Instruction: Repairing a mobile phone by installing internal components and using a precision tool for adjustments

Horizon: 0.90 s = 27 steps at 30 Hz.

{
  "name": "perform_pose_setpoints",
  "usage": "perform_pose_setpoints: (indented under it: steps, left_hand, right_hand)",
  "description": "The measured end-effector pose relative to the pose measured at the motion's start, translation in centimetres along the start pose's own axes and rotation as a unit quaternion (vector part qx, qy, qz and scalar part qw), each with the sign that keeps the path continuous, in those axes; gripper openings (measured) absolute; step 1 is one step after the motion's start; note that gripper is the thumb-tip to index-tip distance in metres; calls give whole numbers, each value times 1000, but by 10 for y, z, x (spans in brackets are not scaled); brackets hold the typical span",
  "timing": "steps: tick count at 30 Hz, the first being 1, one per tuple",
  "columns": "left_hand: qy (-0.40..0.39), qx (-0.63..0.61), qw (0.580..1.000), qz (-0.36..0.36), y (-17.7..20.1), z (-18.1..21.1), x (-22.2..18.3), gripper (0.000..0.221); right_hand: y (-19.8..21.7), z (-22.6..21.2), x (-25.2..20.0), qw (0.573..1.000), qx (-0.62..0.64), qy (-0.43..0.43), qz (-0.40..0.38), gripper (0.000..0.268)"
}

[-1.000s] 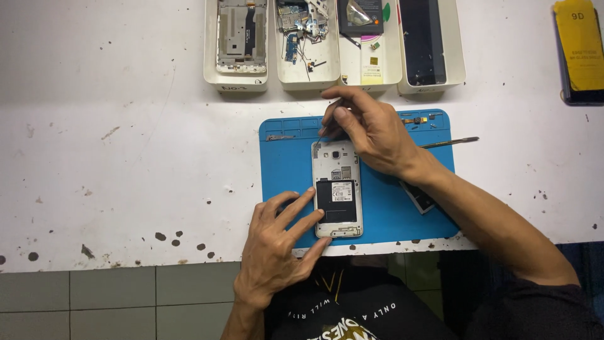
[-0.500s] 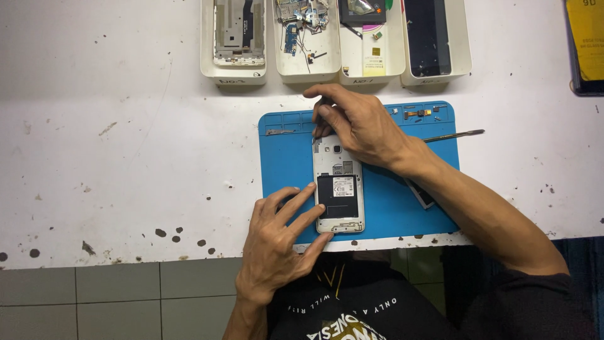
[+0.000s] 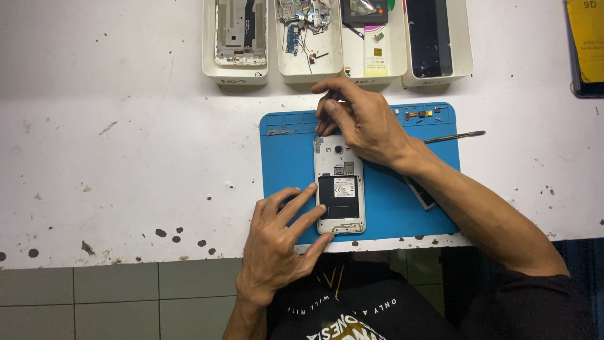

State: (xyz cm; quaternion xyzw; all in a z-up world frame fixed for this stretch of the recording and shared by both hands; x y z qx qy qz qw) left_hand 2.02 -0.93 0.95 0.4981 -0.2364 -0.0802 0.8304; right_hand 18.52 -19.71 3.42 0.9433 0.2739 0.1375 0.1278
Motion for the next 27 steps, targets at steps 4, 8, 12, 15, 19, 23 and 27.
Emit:
perform_pose_setpoints:
  steps: [4, 8, 12, 15, 19, 23, 27]
  left_hand:
    - [2, 7, 1000, 15, 2, 1, 2, 41]
    - [1, -1, 1000, 11, 2, 1, 2, 42]
    - [3, -3, 1000, 2, -1, 0, 0, 43]
    - [2, -2, 1000, 11, 1, 1, 1, 42]
    - [6, -3, 1000, -2, 1, 1, 0, 43]
    - [3, -1, 1000, 8, -1, 1, -2, 44]
    - [2, 6, 1000, 1, 1, 1, -1, 45]
  right_hand:
    - [-1, 4, -1, 999, -41, 19, -13, 23]
    - [0, 3, 0, 998, -54, 21, -18, 25]
    - [-1, 7, -1, 998, -54, 12, -10, 26]
    - [1, 9, -1, 998, -51, 16, -21, 26]
    - [5, 2, -1, 999, -32, 41, 15, 25]
    - [22, -16, -7, 993, 98, -13, 66, 28]
    - [28, -20, -12, 986, 144, -63, 55, 29]
Point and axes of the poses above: each hand's wrist, its own x-axis towards the middle knuckle, its own y-axis out of the back of the hand, z = x × y, the point moved 1 cm from there along x, towards the middle knuckle, and after that the axes turned 11 degrees about x, right-handed, at the moved point
